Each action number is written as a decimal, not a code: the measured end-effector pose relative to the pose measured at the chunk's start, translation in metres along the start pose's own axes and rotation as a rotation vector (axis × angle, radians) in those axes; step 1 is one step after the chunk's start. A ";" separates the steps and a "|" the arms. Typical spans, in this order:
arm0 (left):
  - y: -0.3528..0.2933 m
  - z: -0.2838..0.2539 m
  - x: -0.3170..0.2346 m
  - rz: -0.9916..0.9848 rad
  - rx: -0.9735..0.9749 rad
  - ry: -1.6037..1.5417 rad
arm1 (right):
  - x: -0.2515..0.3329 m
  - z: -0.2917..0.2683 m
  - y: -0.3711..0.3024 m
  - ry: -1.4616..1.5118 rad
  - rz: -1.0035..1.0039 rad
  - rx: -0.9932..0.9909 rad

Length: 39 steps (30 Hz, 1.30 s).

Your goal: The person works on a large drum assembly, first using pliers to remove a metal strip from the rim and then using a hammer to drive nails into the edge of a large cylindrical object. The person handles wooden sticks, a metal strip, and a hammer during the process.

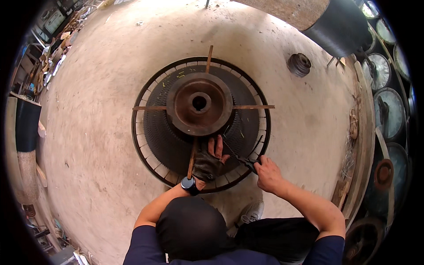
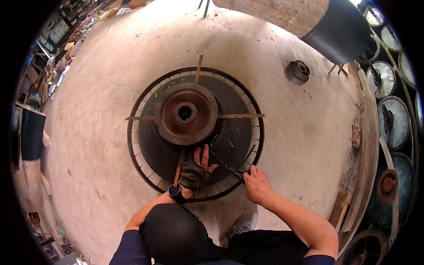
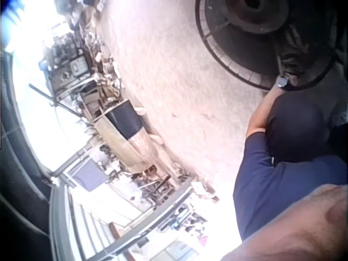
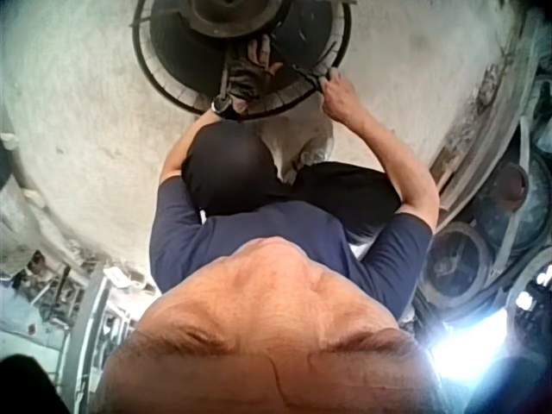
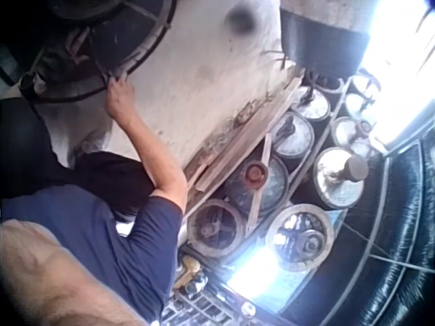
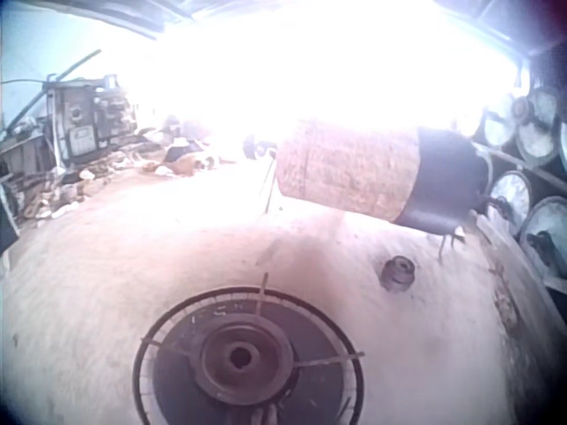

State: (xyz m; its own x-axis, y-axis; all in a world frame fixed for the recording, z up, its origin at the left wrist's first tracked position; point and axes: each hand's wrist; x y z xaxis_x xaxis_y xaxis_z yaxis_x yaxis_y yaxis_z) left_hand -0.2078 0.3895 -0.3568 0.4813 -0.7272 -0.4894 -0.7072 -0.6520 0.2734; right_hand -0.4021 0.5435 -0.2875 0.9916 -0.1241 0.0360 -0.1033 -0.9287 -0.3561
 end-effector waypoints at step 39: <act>-0.057 0.024 0.029 0.656 0.068 0.227 | 0.024 -0.017 0.008 -0.058 0.006 0.064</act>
State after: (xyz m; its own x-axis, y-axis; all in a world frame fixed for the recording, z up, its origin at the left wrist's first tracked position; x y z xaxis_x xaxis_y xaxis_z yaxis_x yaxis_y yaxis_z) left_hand -0.1665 0.4106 -0.4063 0.0349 -0.9979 -0.0537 -0.9160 -0.0535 0.3976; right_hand -0.3807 0.5268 -0.2734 0.9941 -0.1071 -0.0193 -0.1055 -0.9035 -0.4153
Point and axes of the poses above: each hand's wrist, its own y-axis towards the middle knuckle, its own z-axis out of the palm, x = y × z, and after that the axes turned 11 degrees about -y, right-handed
